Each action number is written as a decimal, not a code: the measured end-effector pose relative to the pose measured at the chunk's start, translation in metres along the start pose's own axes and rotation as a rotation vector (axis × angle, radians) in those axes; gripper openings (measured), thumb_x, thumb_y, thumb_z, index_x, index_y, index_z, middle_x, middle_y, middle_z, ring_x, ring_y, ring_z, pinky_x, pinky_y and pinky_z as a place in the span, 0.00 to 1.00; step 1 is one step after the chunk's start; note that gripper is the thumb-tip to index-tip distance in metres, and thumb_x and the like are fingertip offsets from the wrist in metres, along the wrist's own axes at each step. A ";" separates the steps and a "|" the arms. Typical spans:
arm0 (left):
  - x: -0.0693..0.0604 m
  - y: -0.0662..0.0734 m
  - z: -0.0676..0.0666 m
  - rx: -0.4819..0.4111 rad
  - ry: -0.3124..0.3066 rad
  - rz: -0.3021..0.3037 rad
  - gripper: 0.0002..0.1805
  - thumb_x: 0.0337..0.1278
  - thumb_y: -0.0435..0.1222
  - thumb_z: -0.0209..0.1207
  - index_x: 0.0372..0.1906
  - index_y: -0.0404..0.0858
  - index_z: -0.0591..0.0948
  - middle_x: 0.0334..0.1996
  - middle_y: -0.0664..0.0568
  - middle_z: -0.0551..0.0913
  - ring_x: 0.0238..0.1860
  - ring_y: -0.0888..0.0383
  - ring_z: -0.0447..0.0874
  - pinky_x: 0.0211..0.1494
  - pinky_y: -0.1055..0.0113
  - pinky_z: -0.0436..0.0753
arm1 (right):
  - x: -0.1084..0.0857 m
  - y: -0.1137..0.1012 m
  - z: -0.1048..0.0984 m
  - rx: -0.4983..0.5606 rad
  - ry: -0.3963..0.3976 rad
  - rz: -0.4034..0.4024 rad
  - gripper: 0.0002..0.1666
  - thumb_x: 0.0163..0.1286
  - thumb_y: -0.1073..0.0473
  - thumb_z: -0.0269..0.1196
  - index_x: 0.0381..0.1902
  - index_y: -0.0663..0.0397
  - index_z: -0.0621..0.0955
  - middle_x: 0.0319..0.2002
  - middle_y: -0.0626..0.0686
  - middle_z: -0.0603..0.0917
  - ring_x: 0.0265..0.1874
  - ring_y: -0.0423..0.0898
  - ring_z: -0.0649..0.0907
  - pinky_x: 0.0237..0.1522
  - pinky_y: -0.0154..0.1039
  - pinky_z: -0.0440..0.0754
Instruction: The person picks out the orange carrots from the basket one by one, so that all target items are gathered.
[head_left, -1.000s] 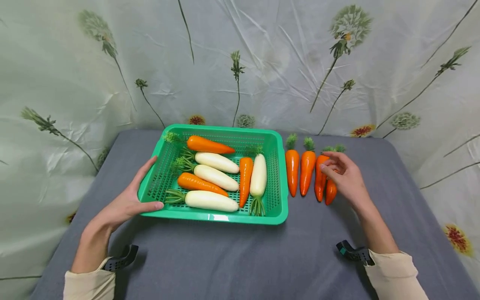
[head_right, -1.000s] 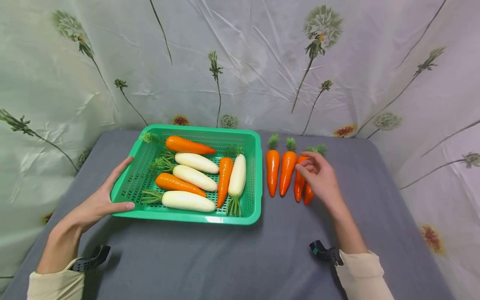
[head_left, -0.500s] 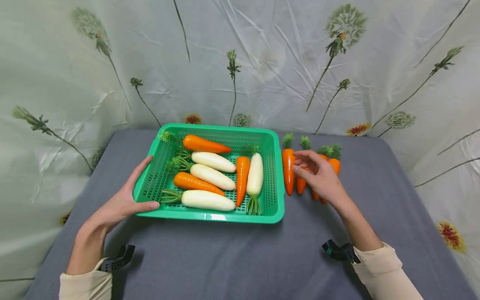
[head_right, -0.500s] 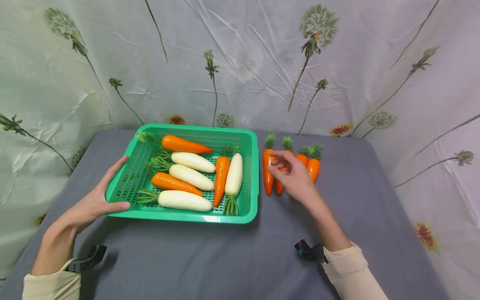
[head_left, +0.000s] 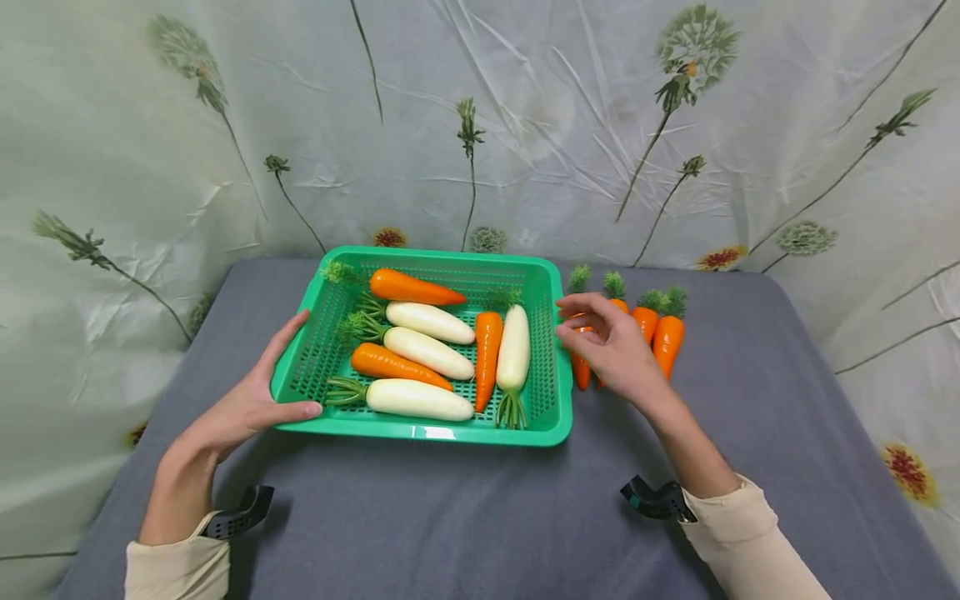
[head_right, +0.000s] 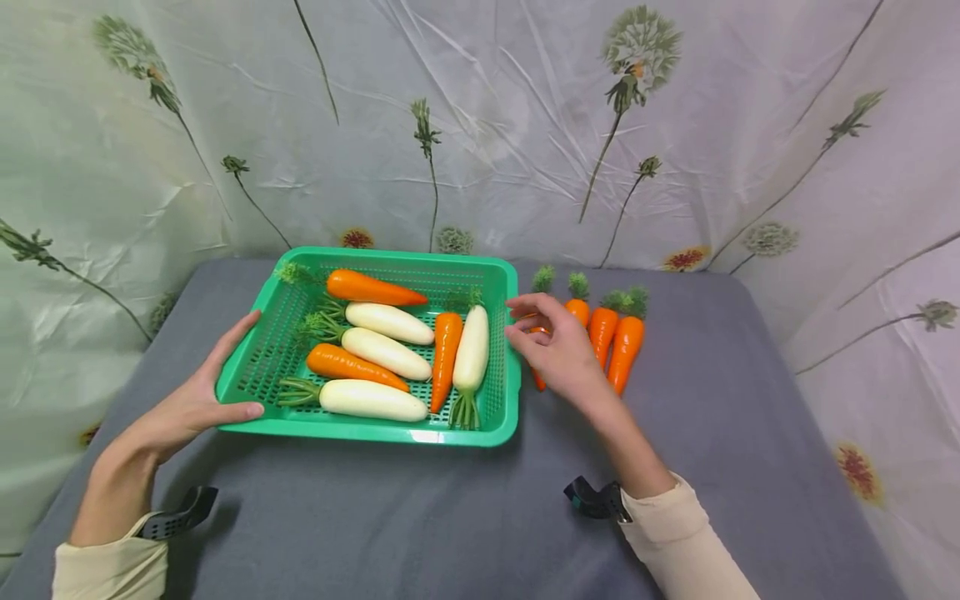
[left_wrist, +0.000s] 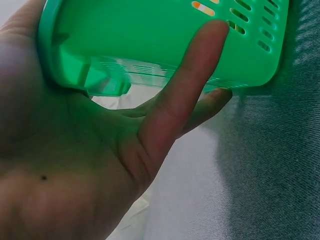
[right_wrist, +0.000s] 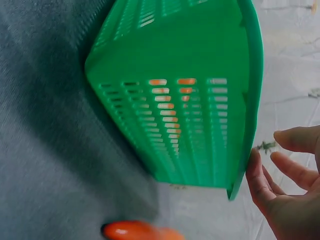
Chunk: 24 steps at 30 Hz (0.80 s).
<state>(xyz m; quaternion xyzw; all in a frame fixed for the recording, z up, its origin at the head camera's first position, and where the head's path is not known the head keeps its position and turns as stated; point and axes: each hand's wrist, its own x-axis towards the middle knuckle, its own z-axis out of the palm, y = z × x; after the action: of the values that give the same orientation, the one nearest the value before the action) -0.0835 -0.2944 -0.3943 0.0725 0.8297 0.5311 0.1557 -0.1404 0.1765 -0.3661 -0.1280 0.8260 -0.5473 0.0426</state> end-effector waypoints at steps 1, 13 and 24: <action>0.001 0.000 0.000 -0.003 -0.002 0.002 0.64 0.59 0.32 0.69 0.83 0.71 0.38 0.85 0.45 0.33 0.70 0.57 0.57 0.56 0.80 0.69 | 0.001 -0.002 0.002 0.002 -0.010 0.005 0.24 0.76 0.60 0.64 0.66 0.60 0.77 0.63 0.62 0.80 0.56 0.51 0.83 0.52 0.31 0.84; 0.004 0.000 0.003 -0.021 0.000 0.004 0.64 0.59 0.31 0.70 0.83 0.71 0.38 0.85 0.44 0.33 0.70 0.53 0.58 0.56 0.79 0.69 | 0.019 -0.021 0.029 0.013 -0.146 0.010 0.26 0.74 0.62 0.66 0.68 0.54 0.75 0.66 0.62 0.78 0.60 0.57 0.85 0.59 0.53 0.84; 0.003 0.000 0.001 -0.004 0.004 0.013 0.65 0.58 0.31 0.70 0.83 0.71 0.37 0.85 0.43 0.34 0.68 0.58 0.59 0.55 0.79 0.71 | 0.040 -0.025 0.040 -0.025 -0.290 0.020 0.34 0.71 0.65 0.69 0.72 0.52 0.72 0.68 0.65 0.75 0.62 0.61 0.83 0.58 0.48 0.85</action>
<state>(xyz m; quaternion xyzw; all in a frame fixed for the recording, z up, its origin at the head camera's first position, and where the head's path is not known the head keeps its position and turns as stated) -0.0855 -0.2927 -0.3957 0.0765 0.8284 0.5340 0.1507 -0.1664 0.1210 -0.3566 -0.1978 0.8193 -0.5121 0.1653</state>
